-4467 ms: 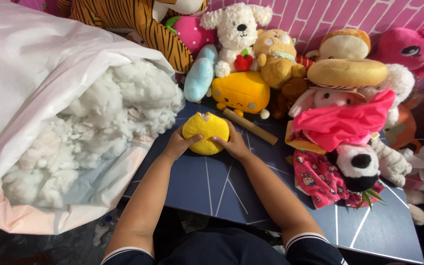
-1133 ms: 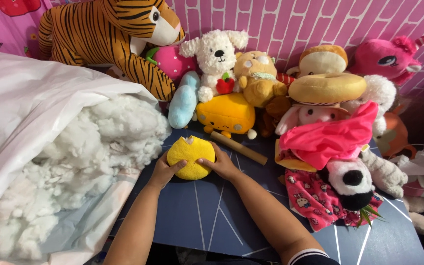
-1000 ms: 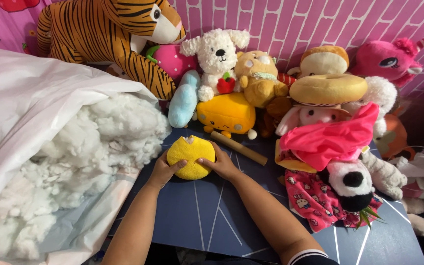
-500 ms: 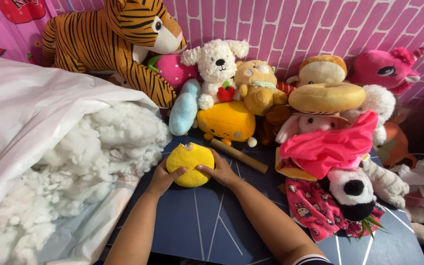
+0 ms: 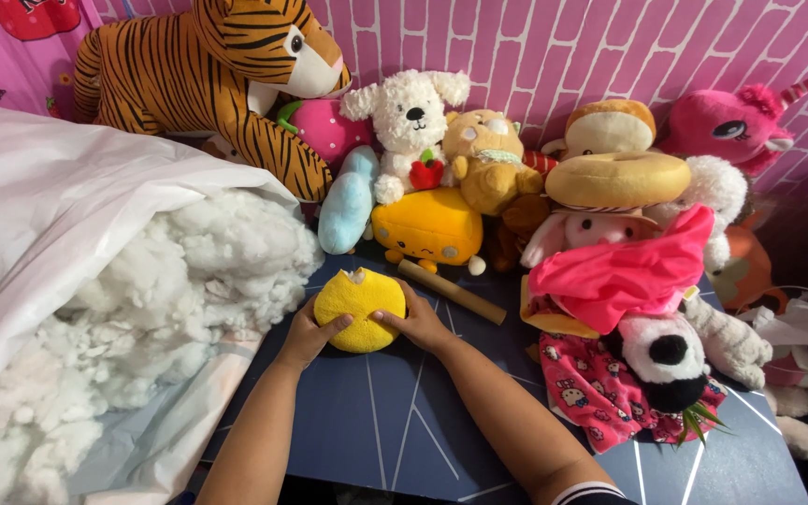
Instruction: Stuffing a small yellow plush toy with polyester fiberfill using hands and a wooden stick.
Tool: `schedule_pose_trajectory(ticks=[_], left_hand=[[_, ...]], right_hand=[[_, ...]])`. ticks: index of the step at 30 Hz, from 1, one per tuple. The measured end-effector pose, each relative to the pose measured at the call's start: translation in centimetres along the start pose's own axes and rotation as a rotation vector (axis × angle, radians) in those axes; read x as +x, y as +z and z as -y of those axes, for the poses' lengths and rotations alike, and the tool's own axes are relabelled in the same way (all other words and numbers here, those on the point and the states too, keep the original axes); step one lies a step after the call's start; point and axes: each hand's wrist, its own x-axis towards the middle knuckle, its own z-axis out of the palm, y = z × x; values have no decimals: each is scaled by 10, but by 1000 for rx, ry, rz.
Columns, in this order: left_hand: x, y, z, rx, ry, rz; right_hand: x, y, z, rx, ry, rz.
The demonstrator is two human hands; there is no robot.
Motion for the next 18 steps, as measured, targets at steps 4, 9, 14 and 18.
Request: schedule_pose_trajectory(ticks=[4,9,14,18], left_hand=[[-1,0,-3,3,-6,-4],[-6,2,-11,26,-11,-1],[-3,3,-10,22,-8,1],[-2,3,-7,35,-10,5]], right_hand=[[0,0,-1,1,1,-5],[0,1,2,-28,17,-4],[0,1,2,-25,12,-18],[1,2,0,-26,36,-15]])
